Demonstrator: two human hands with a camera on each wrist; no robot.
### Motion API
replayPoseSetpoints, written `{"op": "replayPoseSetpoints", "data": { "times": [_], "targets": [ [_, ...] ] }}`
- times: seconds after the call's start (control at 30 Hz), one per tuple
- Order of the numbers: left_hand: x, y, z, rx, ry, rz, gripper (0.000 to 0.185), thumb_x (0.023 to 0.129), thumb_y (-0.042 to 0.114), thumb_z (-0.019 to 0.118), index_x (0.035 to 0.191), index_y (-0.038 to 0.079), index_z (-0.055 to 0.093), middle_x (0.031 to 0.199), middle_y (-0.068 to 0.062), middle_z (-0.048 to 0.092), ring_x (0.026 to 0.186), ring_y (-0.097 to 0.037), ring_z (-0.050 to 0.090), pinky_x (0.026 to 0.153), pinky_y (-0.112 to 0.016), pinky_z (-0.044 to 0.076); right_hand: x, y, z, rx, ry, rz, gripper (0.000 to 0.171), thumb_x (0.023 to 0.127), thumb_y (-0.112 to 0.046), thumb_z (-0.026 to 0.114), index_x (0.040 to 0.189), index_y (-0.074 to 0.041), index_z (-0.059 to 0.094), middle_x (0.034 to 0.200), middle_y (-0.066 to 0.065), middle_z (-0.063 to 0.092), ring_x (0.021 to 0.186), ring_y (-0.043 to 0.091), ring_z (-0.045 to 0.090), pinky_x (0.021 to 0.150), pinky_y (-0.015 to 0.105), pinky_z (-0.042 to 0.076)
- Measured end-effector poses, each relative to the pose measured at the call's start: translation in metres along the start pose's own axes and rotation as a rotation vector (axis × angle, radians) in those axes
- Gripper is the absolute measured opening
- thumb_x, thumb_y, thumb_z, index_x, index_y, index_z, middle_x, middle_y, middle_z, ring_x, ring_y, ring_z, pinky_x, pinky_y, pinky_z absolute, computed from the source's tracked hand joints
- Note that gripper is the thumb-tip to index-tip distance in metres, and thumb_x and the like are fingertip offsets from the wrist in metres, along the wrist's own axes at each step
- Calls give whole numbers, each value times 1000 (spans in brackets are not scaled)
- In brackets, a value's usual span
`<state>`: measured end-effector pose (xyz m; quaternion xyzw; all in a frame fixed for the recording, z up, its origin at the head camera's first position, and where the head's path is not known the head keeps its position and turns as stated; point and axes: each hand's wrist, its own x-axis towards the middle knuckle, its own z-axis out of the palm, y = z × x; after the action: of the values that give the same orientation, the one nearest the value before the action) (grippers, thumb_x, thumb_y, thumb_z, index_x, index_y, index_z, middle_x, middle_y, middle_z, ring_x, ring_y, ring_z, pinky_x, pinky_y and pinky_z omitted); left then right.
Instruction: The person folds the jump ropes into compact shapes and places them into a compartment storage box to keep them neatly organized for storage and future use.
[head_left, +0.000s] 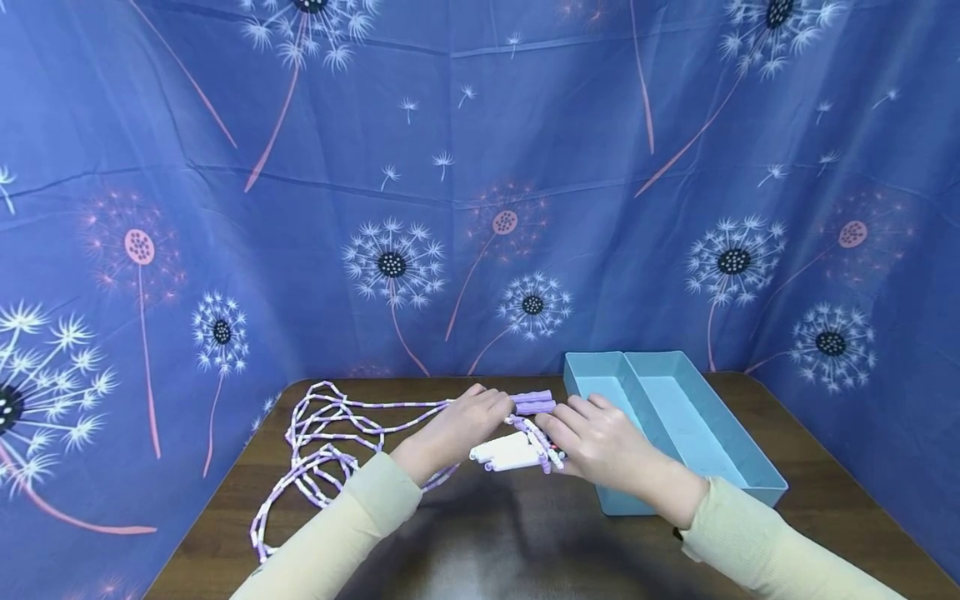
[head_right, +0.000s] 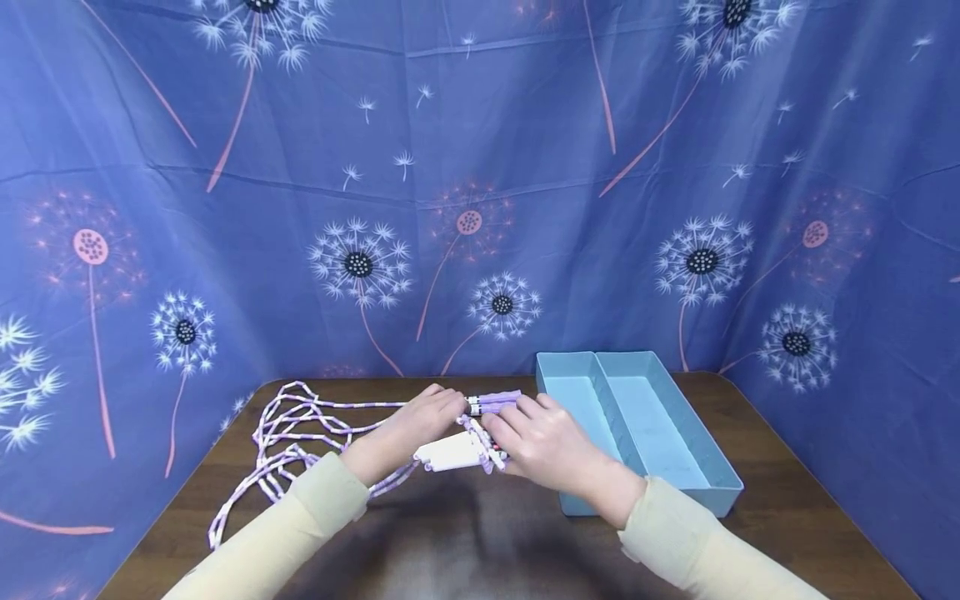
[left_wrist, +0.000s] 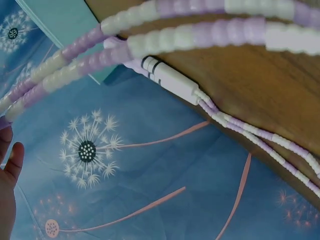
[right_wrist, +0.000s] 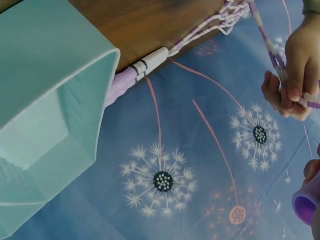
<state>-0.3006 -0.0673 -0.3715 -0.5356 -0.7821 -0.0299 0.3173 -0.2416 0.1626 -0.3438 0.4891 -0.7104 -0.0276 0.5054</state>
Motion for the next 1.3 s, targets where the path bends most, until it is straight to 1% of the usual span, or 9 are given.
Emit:
{"op": "replayPoseSetpoints", "data": {
  "times": [0.23,0.37,0.47,0.6,0.7,0.77,0.9,1.1,1.3],
  "targets": [
    [-6,7,4,-70,-64,-146,12,90,15,57,91,14,45,79,5,52,73,-10,46,72,-27,36,5,1,-1,8,74,69,35,95,-35,43,94,-4,61,77,3,61,61,19,55,50,33,43],
    [-11,11,10,-22,-89,-160,17,89,13,61,104,12,55,97,2,65,88,-11,60,79,-28,43,7,2,-3,-8,46,113,34,93,-31,43,96,-3,61,78,4,61,63,20,56,51,33,43],
    [-13,14,14,-4,-66,-154,23,91,16,60,114,14,58,106,3,67,98,-11,62,83,-29,46,7,4,-5,-23,5,153,30,86,-27,49,97,-2,61,78,4,60,63,20,55,51,34,44],
    [-12,21,17,-51,5,-153,10,90,17,62,100,14,61,86,8,67,83,-6,61,79,-24,48,7,5,-6,-45,-24,189,33,76,-26,56,98,-2,61,78,5,60,62,20,54,50,34,44],
    [-12,27,18,-72,32,-153,5,89,15,64,93,15,61,77,9,64,75,-5,58,77,-24,49,7,6,-5,-58,-27,211,32,78,-26,53,98,-2,61,76,5,61,61,20,55,49,34,44],
    [-11,30,17,-63,31,-156,9,89,15,63,98,14,61,78,9,65,77,-5,59,79,-26,49,7,6,-4,-66,-27,224,32,82,-27,49,97,-2,62,76,5,61,60,20,55,48,35,44],
    [-11,36,13,55,-5,-149,8,92,20,59,98,15,60,75,9,63,70,-8,58,74,-27,48,6,7,-3,-76,-28,250,33,85,-30,47,97,-4,62,74,5,61,56,20,53,47,35,43],
    [-7,47,5,138,-130,-204,12,94,27,56,87,18,59,76,8,62,74,-8,61,66,-25,42,3,11,-2,-97,-62,272,35,76,-30,59,99,-3,62,74,6,60,55,21,52,47,35,42],
    [-4,61,-1,166,-117,-213,14,91,27,60,84,16,56,72,7,59,65,-10,59,55,-23,32,-3,13,3,-135,-73,294,41,73,-33,62,100,-2,62,75,8,61,56,23,52,45,36,40]
  ]
}}
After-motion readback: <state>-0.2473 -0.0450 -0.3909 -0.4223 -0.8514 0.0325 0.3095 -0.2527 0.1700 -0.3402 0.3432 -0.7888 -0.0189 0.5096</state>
